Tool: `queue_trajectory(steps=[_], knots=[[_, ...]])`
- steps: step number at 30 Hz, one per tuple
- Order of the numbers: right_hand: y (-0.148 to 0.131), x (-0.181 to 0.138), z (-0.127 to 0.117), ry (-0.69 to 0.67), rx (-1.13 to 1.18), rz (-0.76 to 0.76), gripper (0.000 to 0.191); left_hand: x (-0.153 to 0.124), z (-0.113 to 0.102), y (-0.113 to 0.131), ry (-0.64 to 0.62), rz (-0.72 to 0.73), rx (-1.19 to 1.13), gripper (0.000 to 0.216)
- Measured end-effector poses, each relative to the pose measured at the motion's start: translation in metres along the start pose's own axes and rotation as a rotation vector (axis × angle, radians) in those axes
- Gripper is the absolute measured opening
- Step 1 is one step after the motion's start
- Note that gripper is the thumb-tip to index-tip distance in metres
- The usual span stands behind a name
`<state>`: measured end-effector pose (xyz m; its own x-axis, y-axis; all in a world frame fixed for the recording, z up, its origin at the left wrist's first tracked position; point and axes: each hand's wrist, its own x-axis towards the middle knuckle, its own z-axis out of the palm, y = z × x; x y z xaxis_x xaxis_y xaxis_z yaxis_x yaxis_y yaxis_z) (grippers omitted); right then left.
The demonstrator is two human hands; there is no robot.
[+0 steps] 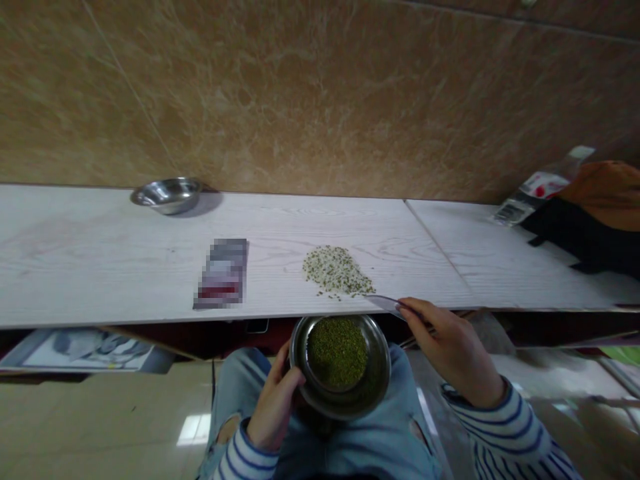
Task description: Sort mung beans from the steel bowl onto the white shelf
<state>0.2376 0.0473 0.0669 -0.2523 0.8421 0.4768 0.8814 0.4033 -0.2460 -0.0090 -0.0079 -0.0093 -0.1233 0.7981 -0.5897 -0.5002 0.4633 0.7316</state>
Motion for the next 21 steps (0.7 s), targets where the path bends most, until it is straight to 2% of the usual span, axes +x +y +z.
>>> queue_trajectory(steps=[5,11,15,21], knots=[[-0.015,0.011,0.008,-0.081,0.030,-0.096,0.020,0.000,0.004,-0.002,-0.001,0.010,-0.031,0.063],[-0.024,0.031,0.019,-0.074,0.060,-0.098,0.021,0.006,-0.010,-0.003,-0.014,-0.013,-0.032,0.066],[-0.022,0.054,0.026,-0.079,-0.011,-0.109,0.020,0.010,-0.017,-0.003,-0.036,-0.010,-0.004,0.067],[-0.037,0.093,0.042,-0.131,-0.158,-0.262,0.019,0.007,-0.013,-0.003,-0.024,0.000,-0.023,0.069]])
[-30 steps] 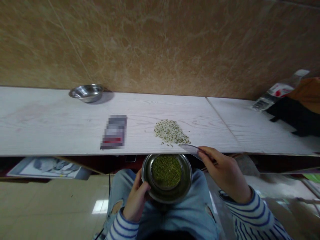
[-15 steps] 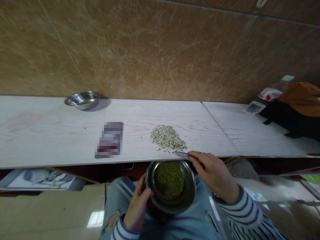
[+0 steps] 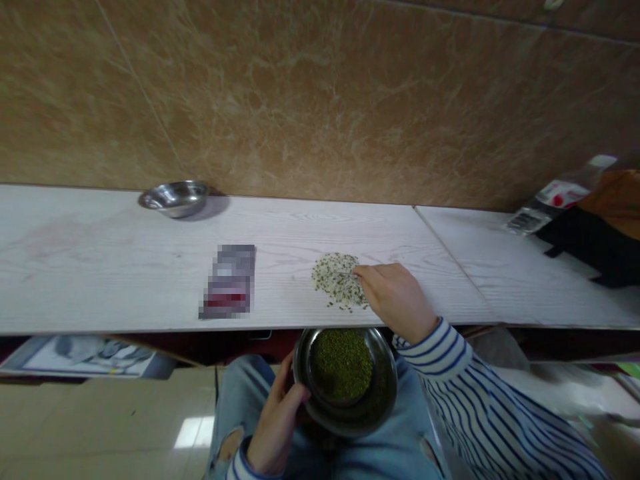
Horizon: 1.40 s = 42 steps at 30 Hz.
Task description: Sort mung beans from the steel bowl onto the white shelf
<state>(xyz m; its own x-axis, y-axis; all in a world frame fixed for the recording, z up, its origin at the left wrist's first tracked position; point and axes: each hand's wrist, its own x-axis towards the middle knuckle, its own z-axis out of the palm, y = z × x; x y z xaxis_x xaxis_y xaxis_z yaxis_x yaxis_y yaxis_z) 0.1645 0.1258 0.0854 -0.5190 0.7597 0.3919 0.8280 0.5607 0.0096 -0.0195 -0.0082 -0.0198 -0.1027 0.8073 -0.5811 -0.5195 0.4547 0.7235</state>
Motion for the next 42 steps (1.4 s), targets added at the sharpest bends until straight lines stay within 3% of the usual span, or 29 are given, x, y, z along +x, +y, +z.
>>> queue_trajectory(steps=[5,30,37,42], knots=[[-0.007,0.013,0.007,-0.050,-0.064,-0.022,0.018,-0.003,-0.001,0.002,0.014,-0.011,0.009,0.069],[-0.025,-0.025,-0.005,-0.076,0.076,-0.080,0.020,-0.010,0.005,0.007,-0.013,0.018,-0.005,0.068],[-0.017,-0.034,-0.013,-0.028,0.205,-0.013,0.020,-0.013,0.007,0.009,-0.006,0.008,-0.001,0.067],[-0.023,-0.031,-0.011,-0.108,0.302,-0.045,0.022,-0.012,0.008,0.009,0.004,0.013,-0.024,0.066]])
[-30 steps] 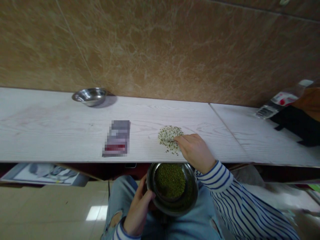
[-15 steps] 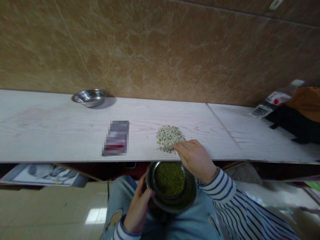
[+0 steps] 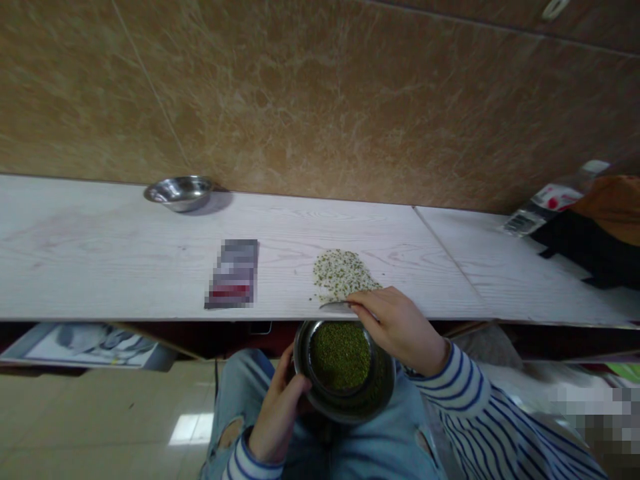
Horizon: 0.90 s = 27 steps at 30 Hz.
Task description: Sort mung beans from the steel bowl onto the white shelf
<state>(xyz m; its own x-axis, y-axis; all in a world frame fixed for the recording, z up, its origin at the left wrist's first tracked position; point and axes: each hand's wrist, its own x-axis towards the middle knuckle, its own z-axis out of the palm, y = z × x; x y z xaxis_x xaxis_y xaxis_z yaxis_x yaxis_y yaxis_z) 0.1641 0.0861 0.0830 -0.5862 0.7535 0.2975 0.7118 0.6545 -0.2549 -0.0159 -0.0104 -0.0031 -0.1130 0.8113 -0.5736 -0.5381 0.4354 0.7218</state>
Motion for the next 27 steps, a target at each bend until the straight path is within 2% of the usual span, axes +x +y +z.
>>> queue_trajectory(steps=[4,9,15,21,27], knots=[[0.000,0.009,0.008,-0.013,-0.007,0.015,0.023,0.003,-0.004,-0.001,-0.025,-0.018,0.021,0.067],[0.012,0.017,0.015,0.007,-0.042,0.102,0.024,0.005,-0.006,-0.002,0.008,-0.005,0.024,0.067],[0.027,0.030,0.017,0.014,-0.047,0.110,0.023,0.006,-0.002,-0.003,0.052,-0.010,0.002,0.070],[0.030,0.032,0.012,0.051,-0.050,0.092,0.023,0.007,-0.004,-0.002,-0.008,-0.031,0.021,0.070],[0.027,0.022,0.005,0.158,-0.164,0.092,0.023,0.005,-0.005,-0.004,0.015,-0.013,0.042,0.070]])
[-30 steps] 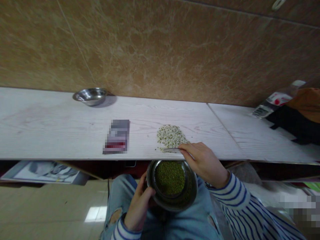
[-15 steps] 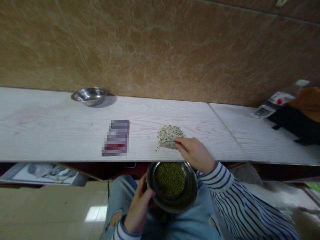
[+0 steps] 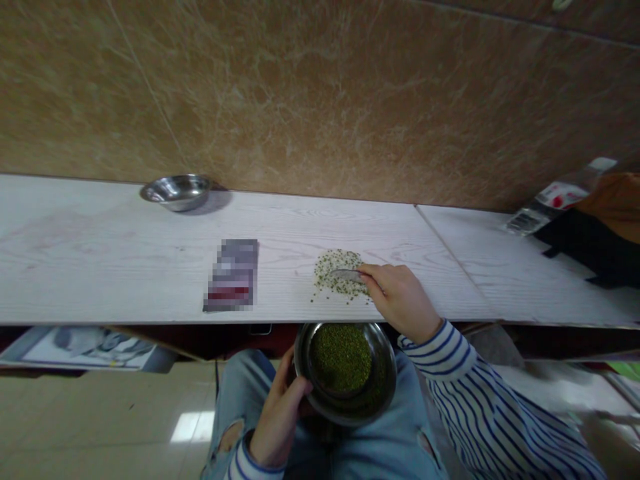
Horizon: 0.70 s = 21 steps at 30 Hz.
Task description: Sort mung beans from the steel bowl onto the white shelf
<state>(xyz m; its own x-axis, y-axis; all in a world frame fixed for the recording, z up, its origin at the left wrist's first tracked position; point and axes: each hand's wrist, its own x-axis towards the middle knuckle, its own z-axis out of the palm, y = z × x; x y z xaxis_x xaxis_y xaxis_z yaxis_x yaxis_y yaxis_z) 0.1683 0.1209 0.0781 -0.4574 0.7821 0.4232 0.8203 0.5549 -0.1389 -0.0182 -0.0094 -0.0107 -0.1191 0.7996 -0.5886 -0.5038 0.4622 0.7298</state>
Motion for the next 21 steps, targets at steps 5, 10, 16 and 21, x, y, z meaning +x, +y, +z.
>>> queue_trajectory(steps=[5,10,16,21], knots=[[-0.009,-0.008,0.003,-0.017,-0.057,-0.085,0.022,-0.001,-0.002,0.000,-0.031,-0.004,-0.004,0.070],[-0.016,-0.020,0.003,-0.029,-0.002,-0.115,0.021,-0.002,-0.001,0.000,-0.016,0.001,0.002,0.069],[-0.005,-0.035,-0.008,0.013,-0.007,-0.061,0.022,-0.003,0.001,-0.002,0.008,0.019,-0.006,0.072],[0.000,-0.045,-0.006,0.002,-0.019,-0.051,0.022,-0.002,0.000,-0.004,-0.011,-0.003,0.003,0.073]])
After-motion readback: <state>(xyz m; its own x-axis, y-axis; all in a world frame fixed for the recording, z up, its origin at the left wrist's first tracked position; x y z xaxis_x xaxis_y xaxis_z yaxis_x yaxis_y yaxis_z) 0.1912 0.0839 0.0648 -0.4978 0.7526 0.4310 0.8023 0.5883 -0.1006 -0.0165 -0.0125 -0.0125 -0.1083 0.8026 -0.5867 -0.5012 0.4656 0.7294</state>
